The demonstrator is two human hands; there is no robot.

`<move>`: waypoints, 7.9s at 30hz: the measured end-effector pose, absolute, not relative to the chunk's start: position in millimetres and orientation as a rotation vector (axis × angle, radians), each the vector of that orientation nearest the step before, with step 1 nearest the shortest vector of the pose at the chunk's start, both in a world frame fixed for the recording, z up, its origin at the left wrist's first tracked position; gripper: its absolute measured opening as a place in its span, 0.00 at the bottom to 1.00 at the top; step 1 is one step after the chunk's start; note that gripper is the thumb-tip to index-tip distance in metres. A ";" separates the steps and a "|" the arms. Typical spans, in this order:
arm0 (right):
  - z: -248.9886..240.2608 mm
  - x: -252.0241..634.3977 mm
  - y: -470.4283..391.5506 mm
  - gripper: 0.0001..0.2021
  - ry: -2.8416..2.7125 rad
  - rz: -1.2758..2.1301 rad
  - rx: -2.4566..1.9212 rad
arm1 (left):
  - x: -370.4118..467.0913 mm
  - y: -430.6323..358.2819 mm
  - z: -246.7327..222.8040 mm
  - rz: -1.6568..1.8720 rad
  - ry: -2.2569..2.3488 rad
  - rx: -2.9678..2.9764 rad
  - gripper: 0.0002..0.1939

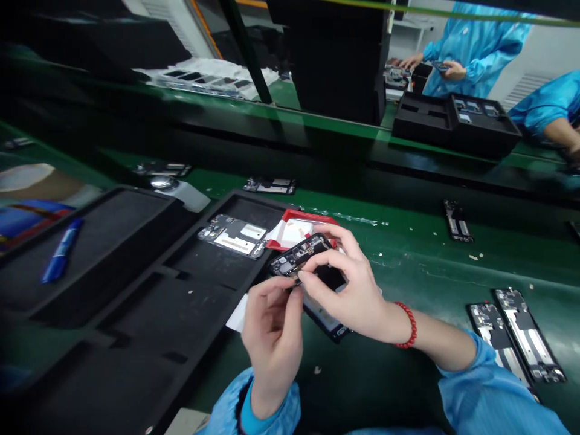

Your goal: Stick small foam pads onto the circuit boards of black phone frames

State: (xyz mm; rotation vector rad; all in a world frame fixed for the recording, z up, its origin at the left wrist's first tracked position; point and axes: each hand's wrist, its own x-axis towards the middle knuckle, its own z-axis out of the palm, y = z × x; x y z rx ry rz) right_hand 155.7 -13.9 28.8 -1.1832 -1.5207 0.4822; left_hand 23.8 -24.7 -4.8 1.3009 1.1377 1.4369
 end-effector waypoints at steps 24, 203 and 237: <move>32.4 167.5 -6.2 0.03 -1.915 0.250 -0.898 | 13.4 -13.7 -9.7 1.529 1.141 1.638 0.07; -92.5 289.8 219.0 0.17 -1.966 0.353 -1.759 | 10.4 2.1 -28.8 1.356 1.126 0.990 0.18; -11.7 156.5 1.3 0.11 -1.626 0.210 -0.988 | 34.0 -18.5 -12.4 1.507 1.210 1.249 0.22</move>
